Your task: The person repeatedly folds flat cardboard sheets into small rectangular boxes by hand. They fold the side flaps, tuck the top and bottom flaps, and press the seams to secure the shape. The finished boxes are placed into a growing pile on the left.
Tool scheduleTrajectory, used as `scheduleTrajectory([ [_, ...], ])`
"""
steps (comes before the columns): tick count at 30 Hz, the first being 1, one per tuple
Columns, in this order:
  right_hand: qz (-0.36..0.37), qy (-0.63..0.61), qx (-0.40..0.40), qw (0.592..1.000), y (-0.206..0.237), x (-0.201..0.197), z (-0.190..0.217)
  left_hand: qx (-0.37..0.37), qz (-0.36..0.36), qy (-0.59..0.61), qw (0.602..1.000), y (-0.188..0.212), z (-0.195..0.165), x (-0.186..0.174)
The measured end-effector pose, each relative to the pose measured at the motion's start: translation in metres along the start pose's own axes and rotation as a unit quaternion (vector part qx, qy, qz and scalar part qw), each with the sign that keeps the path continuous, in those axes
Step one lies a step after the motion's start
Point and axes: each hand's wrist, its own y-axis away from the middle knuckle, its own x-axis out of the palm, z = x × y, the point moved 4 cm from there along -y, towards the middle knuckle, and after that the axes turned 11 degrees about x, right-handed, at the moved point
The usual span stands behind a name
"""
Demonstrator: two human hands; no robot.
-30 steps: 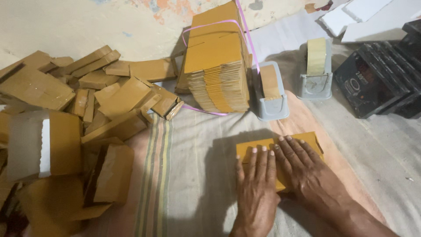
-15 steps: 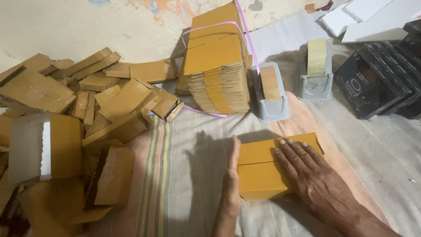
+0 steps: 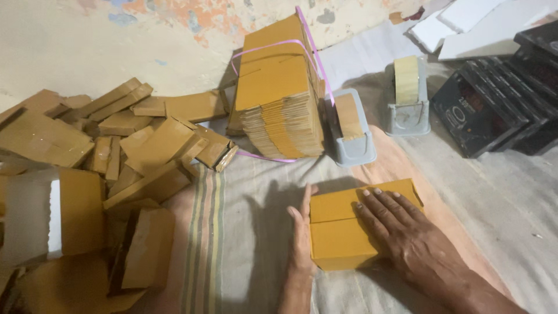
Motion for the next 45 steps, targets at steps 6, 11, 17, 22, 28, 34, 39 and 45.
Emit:
scheduleTrajectory([
  [6, 0.003, 0.03, 0.01, 0.999, 0.0, 0.002, 0.0, 0.025, -0.04, -0.072, 0.996, -0.009, -0.018, 0.023],
  [11, 0.078, 0.033, 0.042, 0.996, -0.001, 0.009, -0.002, 0.085, -0.13, -0.098, 0.983, 0.015, -0.012, 0.024],
  [17, 0.007, 0.022, 0.019, 1.0, 0.003, -0.002, 0.004, 0.341, 0.094, -0.615, 0.705, 0.04, -0.056, 0.082],
  [22, 0.06, 0.05, 0.067, 0.995, -0.001, 0.006, 0.007, 0.322, 0.152, -0.7, 0.619, 0.032, -0.064, 0.098],
  [28, -0.061, 0.111, 0.084, 0.988, 0.025, 0.006, 0.004, 0.232, 0.165, -0.716, 0.637, 0.034, -0.064, 0.099],
  [34, -0.089, -0.329, 0.283, 0.897, 0.061, 0.019, -0.014, 0.061, 0.213, -0.826, 0.518, 0.02, -0.049, 0.128],
  [39, 0.083, -0.468, 0.482, 0.736, 0.078, 0.026, -0.022, 0.056, 0.206, -0.799, 0.562, 0.001, -0.04, 0.144],
  [45, 0.036, -0.804, 0.379, 0.457, 0.072, 0.047, -0.042, 0.144, 0.215, -0.798, 0.545, 0.004, -0.037, 0.143],
])
